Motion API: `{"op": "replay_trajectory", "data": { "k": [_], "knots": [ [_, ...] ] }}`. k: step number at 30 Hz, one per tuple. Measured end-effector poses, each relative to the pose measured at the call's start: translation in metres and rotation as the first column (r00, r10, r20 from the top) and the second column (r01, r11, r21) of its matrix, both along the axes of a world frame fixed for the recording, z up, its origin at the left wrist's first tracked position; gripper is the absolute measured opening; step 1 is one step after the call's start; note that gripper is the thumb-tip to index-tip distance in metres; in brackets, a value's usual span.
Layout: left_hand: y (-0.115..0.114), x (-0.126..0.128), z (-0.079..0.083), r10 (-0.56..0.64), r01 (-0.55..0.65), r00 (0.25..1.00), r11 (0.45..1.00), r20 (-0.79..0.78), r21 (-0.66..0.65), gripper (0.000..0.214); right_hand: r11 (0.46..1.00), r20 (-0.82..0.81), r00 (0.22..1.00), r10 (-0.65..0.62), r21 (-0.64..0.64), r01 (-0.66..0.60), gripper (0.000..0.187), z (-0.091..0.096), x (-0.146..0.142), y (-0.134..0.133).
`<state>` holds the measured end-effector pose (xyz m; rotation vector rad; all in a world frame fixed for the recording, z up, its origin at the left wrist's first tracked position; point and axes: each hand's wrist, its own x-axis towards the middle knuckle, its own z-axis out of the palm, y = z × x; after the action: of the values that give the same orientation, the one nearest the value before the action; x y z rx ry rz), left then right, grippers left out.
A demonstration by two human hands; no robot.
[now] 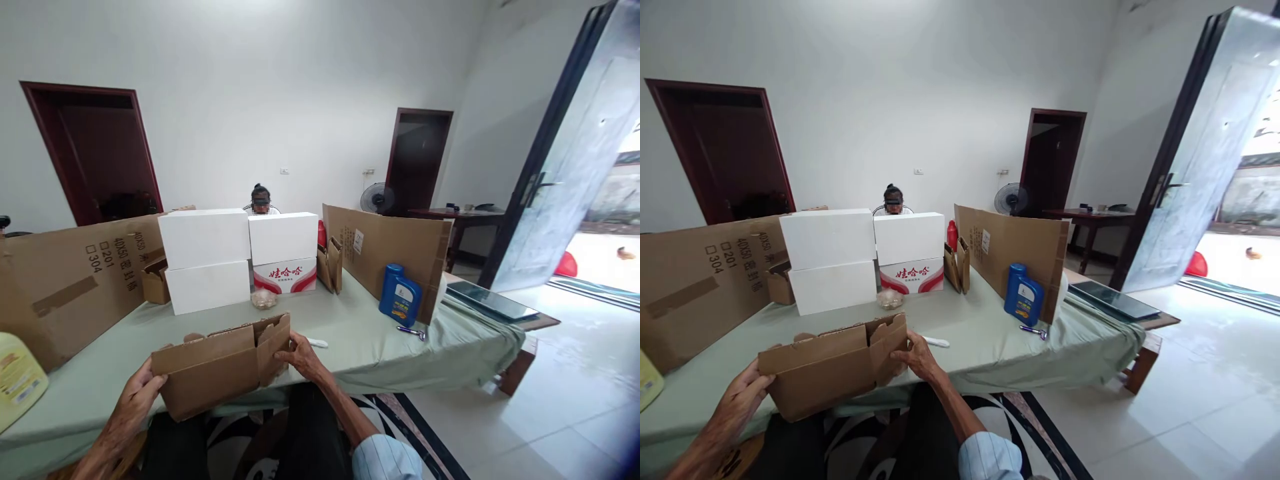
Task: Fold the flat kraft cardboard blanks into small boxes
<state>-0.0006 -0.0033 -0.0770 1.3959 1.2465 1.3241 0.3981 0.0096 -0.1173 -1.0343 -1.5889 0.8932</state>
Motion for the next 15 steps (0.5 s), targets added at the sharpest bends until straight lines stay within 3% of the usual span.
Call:
{"op": "replay_trajectory", "data": {
  "k": [6, 9, 12, 15],
  "knots": [
    [0.012, -0.003, 0.011, 0.034, -0.034, 0.998, 0.999, -0.057, 0.011, 0.084, 0.975, -0.01, 0.979, 0.203, -0.094, -0.203, 0.046, 0.019, 0.006, -0.024],
    [0.018, -0.003, 0.018, 0.021, -0.02, 1.0, 0.999, 0.005, -0.048, 0.081, 0.95, -0.001, 0.961, 0.278, -0.151, -0.275, 0.04, 0.026, 0.007, -0.043],
    [0.023, 0.004, 0.027, -0.082, 0.087, 0.995, 0.992, 0.057, -0.096, 0.077, 0.938, 0.055, 0.952, 0.301, -0.196, -0.285, 0.032, 0.035, 0.011, -0.063],
    [0.029, 0.017, 0.032, -0.104, 0.105, 0.994, 0.993, 0.015, -0.045, 0.079, 0.958, 0.131, 0.955, 0.265, -0.144, -0.246, 0.026, 0.057, 0.03, -0.079]
  ]
}}
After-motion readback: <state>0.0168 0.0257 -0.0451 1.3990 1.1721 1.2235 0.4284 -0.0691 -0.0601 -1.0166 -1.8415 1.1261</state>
